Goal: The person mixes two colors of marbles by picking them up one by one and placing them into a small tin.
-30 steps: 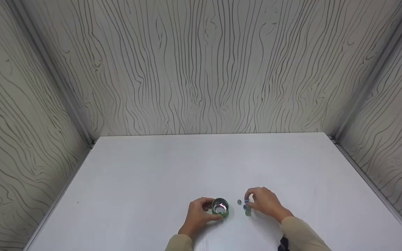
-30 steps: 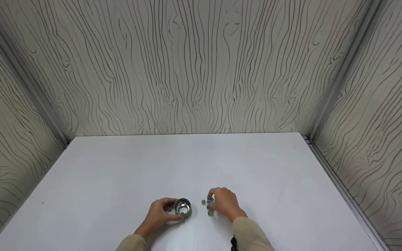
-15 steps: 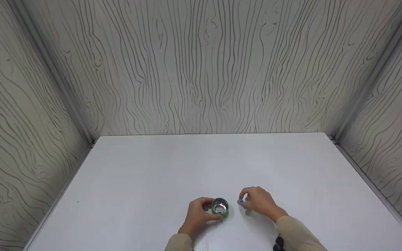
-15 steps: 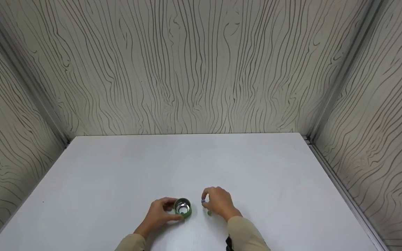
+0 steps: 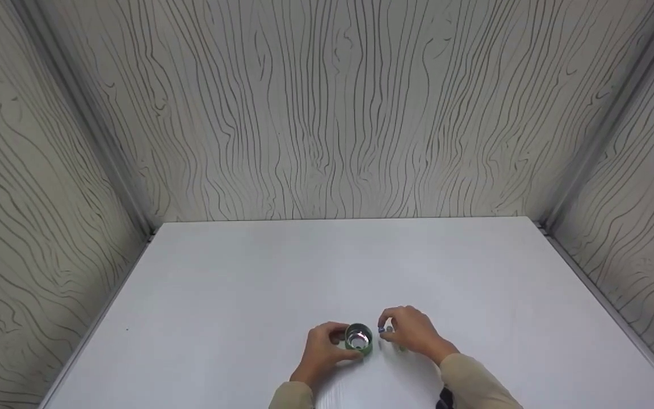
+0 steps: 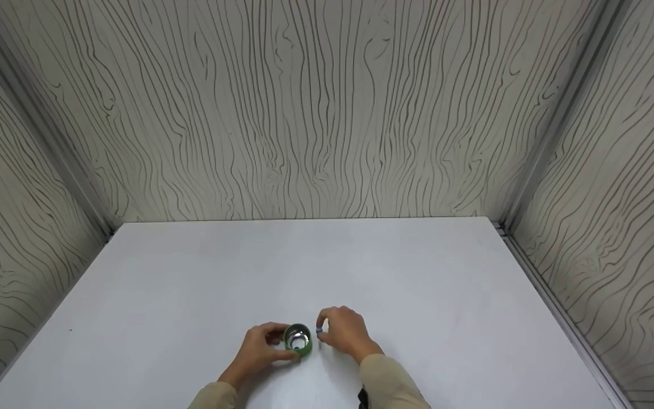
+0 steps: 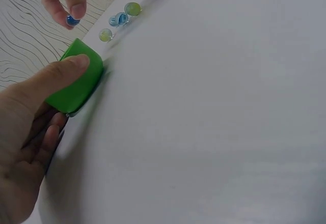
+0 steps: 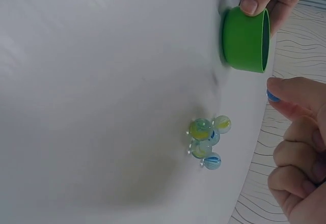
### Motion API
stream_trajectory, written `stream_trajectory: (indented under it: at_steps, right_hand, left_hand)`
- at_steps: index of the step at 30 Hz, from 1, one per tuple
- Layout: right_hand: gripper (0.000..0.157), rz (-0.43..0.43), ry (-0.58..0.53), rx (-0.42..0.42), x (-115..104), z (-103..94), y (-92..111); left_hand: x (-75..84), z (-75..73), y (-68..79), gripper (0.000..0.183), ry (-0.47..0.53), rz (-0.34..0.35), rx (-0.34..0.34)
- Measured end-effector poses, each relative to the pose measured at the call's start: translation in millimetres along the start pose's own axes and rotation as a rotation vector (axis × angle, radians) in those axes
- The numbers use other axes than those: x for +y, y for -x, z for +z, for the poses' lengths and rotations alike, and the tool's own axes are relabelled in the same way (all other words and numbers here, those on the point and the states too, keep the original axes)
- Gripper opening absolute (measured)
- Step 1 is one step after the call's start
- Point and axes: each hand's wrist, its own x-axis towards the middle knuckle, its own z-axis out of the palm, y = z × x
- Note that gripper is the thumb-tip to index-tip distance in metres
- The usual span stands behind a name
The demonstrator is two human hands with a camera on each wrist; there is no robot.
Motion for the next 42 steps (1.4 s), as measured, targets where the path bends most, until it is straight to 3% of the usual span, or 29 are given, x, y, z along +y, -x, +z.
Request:
stream_trajectory:
  at_steps: [16, 30, 42]
  right_hand:
    - [0.013, -0.052, -0.008, 0.008, -6, 5.0, -3]
    - [0.012, -0.073, 0.005, 0.024, -14, 7.6, -5]
    - [0.014, -0.091, 0.004, 0.006, -18, 11.5, -6]
  left_hand:
    - [2.1, -2.6, 1.1, 0.051, 0.015, 0.039, -0.012]
    - [0.8, -0.7, 0.4, 0.05, -0.023, 0.014, 0.008]
    - [1.8, -1.9, 1.0, 0.048, -0.015, 0.049, 0.012]
